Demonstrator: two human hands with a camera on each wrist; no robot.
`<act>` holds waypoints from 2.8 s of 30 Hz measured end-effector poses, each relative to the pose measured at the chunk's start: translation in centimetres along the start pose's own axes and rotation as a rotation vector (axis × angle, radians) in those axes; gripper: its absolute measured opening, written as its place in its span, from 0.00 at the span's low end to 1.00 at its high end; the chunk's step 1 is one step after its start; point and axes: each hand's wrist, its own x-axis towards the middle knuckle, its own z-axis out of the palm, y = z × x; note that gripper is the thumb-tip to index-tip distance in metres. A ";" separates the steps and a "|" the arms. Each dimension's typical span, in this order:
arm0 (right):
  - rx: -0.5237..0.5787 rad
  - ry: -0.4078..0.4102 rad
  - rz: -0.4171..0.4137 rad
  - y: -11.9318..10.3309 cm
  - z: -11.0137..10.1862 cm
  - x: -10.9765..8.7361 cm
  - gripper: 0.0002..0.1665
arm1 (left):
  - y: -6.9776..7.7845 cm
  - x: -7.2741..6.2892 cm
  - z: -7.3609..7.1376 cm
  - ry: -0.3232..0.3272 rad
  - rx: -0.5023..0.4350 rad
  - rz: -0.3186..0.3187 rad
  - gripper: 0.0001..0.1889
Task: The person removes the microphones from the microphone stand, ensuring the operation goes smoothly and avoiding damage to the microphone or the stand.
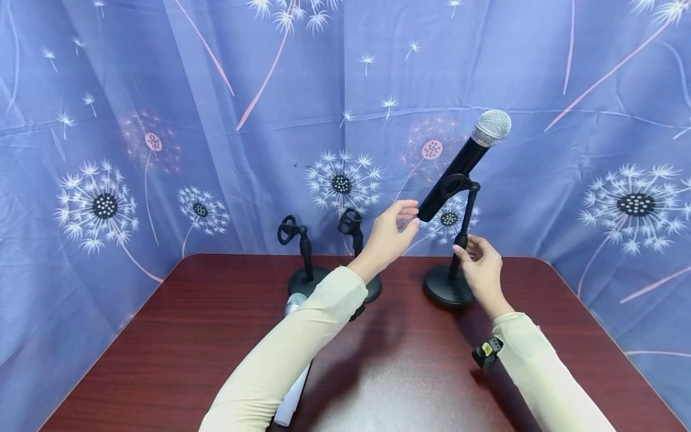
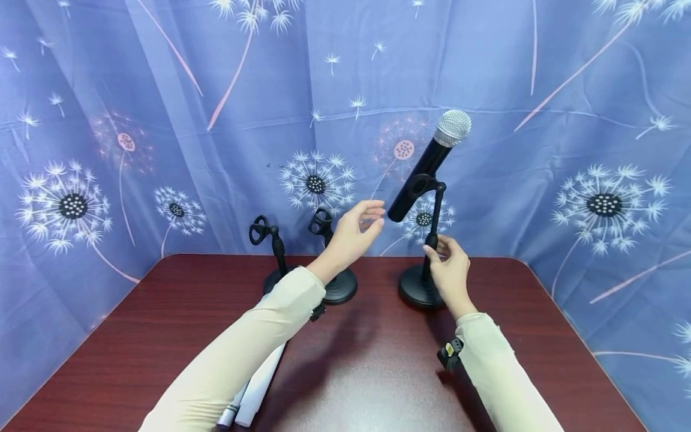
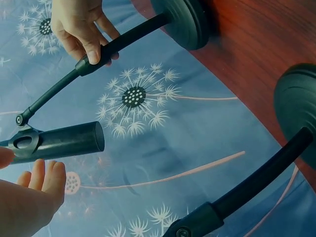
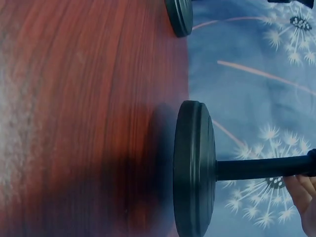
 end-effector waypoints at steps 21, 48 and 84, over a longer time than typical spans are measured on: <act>0.068 -0.203 -0.141 -2.4 0.8 -2.3 0.20 | 2.0 0.8 -1.7 0.089 0.043 0.078 0.29; 0.075 -0.318 -0.200 -6.1 1.6 -4.5 0.17 | 3.5 -0.2 -1.8 0.341 0.182 -0.036 0.23; 0.086 -0.381 -0.204 -8.8 1.9 -5.2 0.17 | 4.1 -1.0 -2.9 0.407 0.199 -0.038 0.18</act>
